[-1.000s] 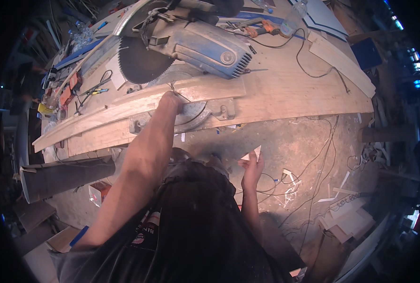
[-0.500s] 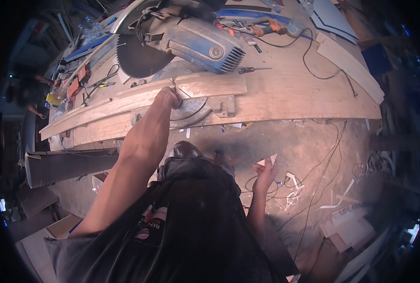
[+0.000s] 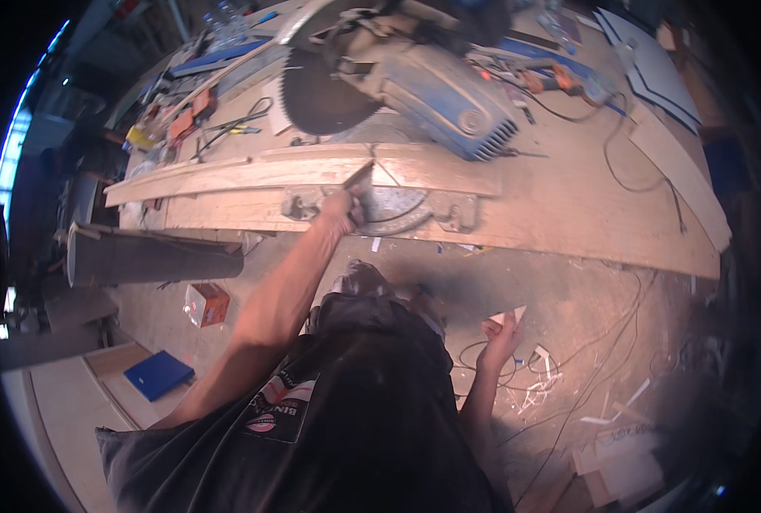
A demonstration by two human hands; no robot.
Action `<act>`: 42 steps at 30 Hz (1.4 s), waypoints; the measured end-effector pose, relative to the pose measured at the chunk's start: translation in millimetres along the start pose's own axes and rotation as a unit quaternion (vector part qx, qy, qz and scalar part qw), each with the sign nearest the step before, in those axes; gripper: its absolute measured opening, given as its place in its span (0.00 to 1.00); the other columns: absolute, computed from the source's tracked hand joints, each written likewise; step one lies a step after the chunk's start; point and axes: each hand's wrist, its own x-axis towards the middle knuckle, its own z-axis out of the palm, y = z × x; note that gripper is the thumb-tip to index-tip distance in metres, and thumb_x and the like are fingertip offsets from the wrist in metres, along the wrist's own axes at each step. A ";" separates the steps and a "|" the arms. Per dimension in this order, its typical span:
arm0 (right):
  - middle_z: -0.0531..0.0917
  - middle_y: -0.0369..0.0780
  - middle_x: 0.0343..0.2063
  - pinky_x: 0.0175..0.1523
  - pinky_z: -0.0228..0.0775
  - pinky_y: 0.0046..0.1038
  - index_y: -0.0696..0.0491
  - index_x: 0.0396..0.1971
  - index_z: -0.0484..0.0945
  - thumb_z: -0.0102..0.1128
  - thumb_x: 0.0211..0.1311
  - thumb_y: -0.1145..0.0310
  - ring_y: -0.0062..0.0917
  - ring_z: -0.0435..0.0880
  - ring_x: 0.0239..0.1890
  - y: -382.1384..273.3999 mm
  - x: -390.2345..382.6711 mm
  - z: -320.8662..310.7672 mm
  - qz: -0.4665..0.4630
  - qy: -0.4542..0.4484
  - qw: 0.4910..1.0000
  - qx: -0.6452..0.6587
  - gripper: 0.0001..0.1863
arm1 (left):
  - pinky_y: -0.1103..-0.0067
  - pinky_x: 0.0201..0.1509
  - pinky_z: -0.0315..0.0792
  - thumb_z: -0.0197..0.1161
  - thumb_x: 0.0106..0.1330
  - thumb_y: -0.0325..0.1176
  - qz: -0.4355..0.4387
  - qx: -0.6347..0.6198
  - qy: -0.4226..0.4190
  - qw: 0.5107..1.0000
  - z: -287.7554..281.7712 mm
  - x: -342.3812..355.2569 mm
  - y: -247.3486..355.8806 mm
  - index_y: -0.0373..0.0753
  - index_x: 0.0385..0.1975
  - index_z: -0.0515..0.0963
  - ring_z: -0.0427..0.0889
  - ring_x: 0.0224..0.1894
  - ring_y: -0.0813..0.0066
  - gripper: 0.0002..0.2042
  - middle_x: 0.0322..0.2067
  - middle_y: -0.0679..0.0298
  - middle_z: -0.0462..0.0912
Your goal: The person uses a miter saw to cut a wooden plank. They position the wood, lower the saw blade to make a cut, and then remove the cut piece. The person repeats this process for multiple cuts.
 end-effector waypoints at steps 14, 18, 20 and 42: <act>0.81 0.34 0.23 0.24 0.68 0.20 0.55 0.46 0.81 0.55 0.86 0.50 0.16 0.78 0.19 -34.6 -50.5 184.2 -0.032 -0.318 0.900 -0.296 0.21 | 0.64 0.39 0.79 0.74 0.74 0.50 0.379 0.267 0.344 0.816 -323.8 13.1 32.7 0.25 0.44 0.83 0.84 0.29 0.64 0.26 0.20 0.56 0.82; 0.77 0.31 0.21 0.24 0.65 0.23 0.55 0.43 0.80 0.56 0.85 0.53 0.16 0.75 0.18 -29.8 -82.8 295.3 -0.068 -0.387 0.874 -0.286 0.19 | 0.65 0.46 0.82 0.74 0.72 0.48 0.449 0.394 0.501 0.626 -391.5 89.1 -24.0 0.27 0.38 0.88 0.89 0.34 0.62 0.23 0.25 0.48 0.89; 0.77 0.30 0.22 0.27 0.66 0.22 0.56 0.44 0.82 0.57 0.84 0.54 0.15 0.74 0.21 -24.8 -91.6 351.1 -0.102 -0.383 0.877 -0.271 0.18 | 0.67 0.44 0.81 0.75 0.70 0.45 0.381 0.235 0.251 0.858 -387.2 80.3 -20.3 0.29 0.33 0.90 0.89 0.34 0.64 0.20 0.27 0.50 0.90; 0.82 0.35 0.23 0.33 0.70 0.30 0.57 0.30 0.81 0.64 0.81 0.59 0.19 0.79 0.27 122.5 -209.9 368.0 -0.030 -0.213 0.923 -0.320 0.19 | 0.68 0.69 0.73 0.65 0.73 0.66 0.133 0.513 -0.413 0.741 -263.7 71.0 27.8 0.35 0.65 0.82 0.87 0.58 0.57 0.38 0.62 0.47 0.86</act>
